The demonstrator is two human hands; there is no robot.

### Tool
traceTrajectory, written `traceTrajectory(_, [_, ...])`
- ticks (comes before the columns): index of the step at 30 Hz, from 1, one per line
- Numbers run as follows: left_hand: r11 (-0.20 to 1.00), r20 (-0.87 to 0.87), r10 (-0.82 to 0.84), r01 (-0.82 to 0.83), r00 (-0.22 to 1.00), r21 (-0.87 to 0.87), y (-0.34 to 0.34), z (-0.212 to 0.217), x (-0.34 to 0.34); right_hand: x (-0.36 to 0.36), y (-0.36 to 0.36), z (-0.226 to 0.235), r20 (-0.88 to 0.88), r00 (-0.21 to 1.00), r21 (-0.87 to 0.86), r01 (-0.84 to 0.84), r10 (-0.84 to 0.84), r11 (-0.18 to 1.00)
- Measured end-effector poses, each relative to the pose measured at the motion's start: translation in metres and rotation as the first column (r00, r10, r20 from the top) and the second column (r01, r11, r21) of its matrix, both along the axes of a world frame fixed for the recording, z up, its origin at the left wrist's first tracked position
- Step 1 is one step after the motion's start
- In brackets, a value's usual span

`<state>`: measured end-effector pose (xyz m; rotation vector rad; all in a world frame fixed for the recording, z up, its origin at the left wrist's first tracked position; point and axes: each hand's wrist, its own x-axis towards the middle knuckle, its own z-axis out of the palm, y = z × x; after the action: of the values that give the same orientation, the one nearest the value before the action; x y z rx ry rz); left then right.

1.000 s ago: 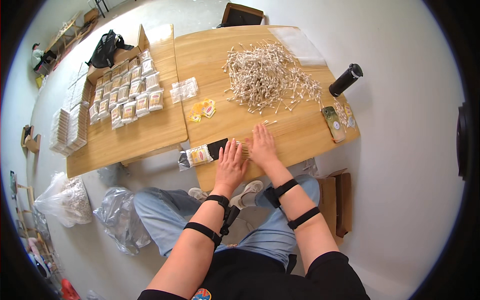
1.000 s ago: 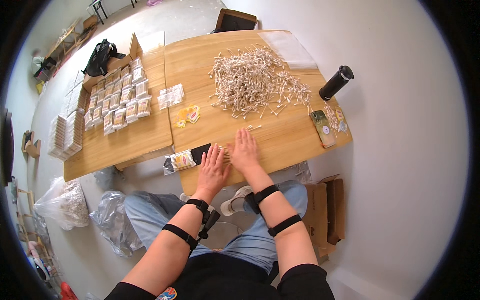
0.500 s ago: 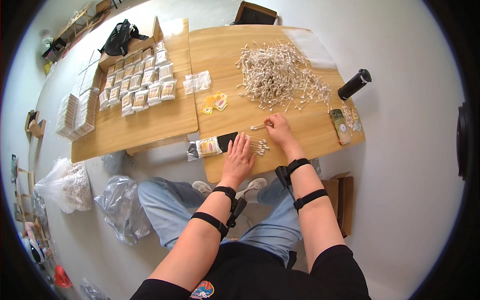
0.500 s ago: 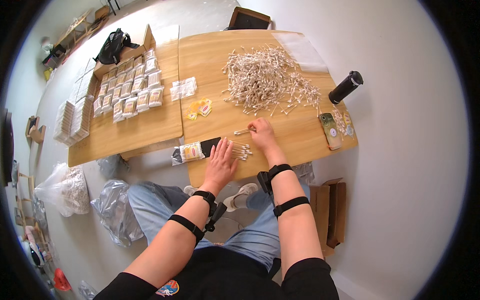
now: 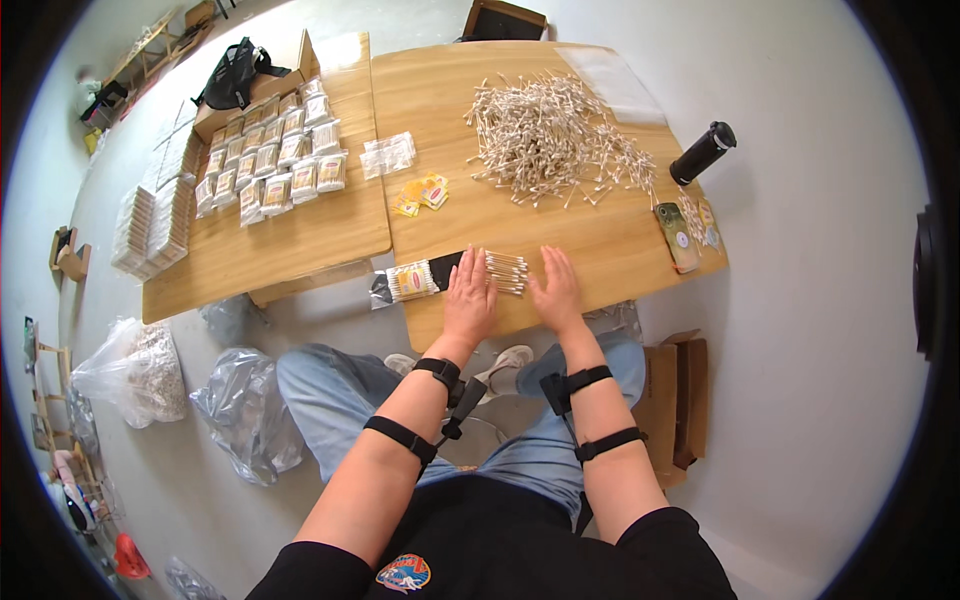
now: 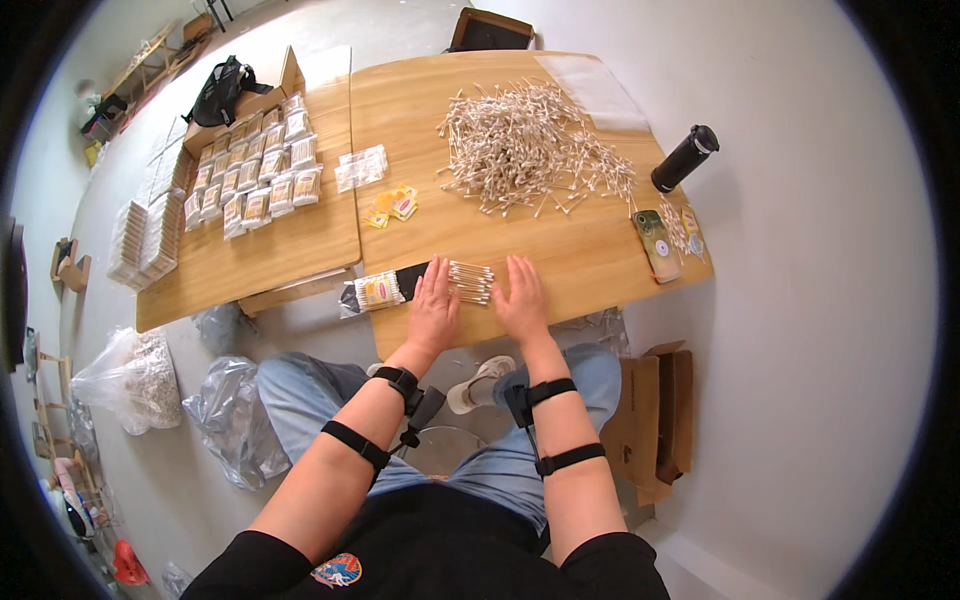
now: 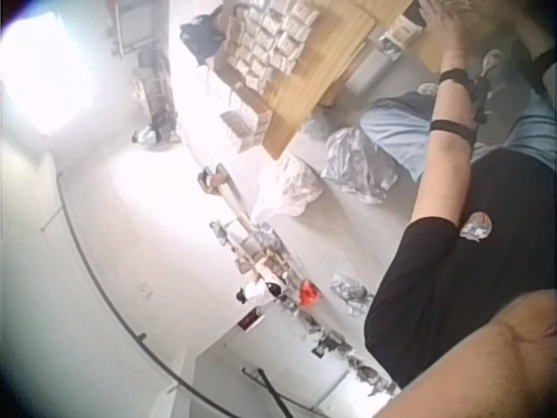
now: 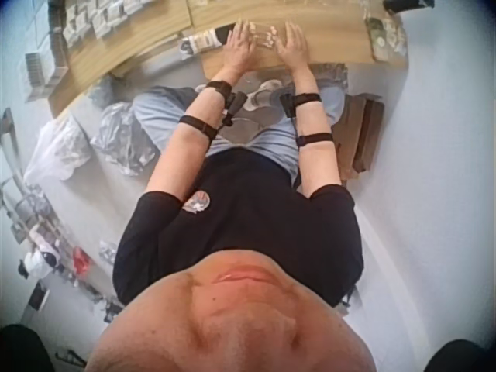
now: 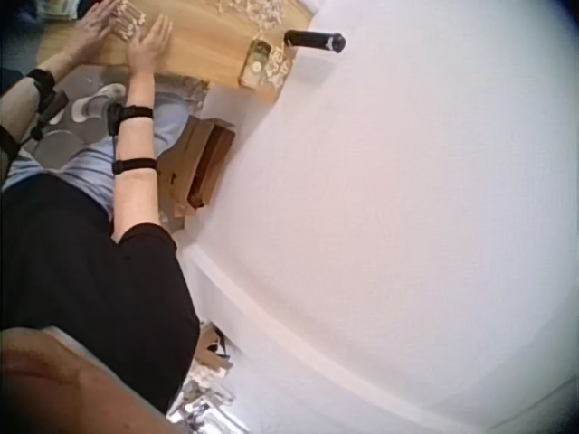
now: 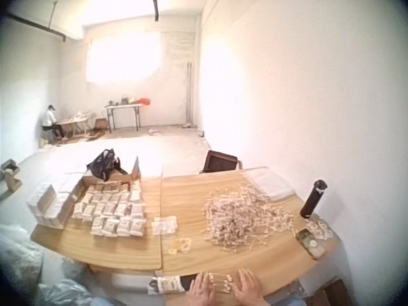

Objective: The person is manually counting and arranging cotton swabs into small plastic bags.

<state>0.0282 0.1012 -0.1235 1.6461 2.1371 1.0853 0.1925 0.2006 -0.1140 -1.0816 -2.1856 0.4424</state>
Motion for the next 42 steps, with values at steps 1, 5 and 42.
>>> traceTrajectory(1, [1.000, -0.028, 0.029, -0.029, 0.999, -0.011, 0.001, 0.002, 0.001, 0.000, -0.014, 0.001, 0.172, 0.985, 0.044, -0.004, -0.004, 0.999])
traceTrajectory(5, [0.992, -0.210, 0.027, -0.052, 0.977, -0.119, 0.009, 0.013, 0.000, -0.005, -0.037, 0.005, 0.463, 0.886, 0.059, 0.010, -0.036, 0.998])
traceTrajectory(42, [0.986, -0.366, -0.083, 0.022, 0.927, -0.168, 0.006, 0.003, -0.001, -0.029, -0.010, 0.002, 0.554, 0.818, 0.065, -0.231, 0.157, 0.971])
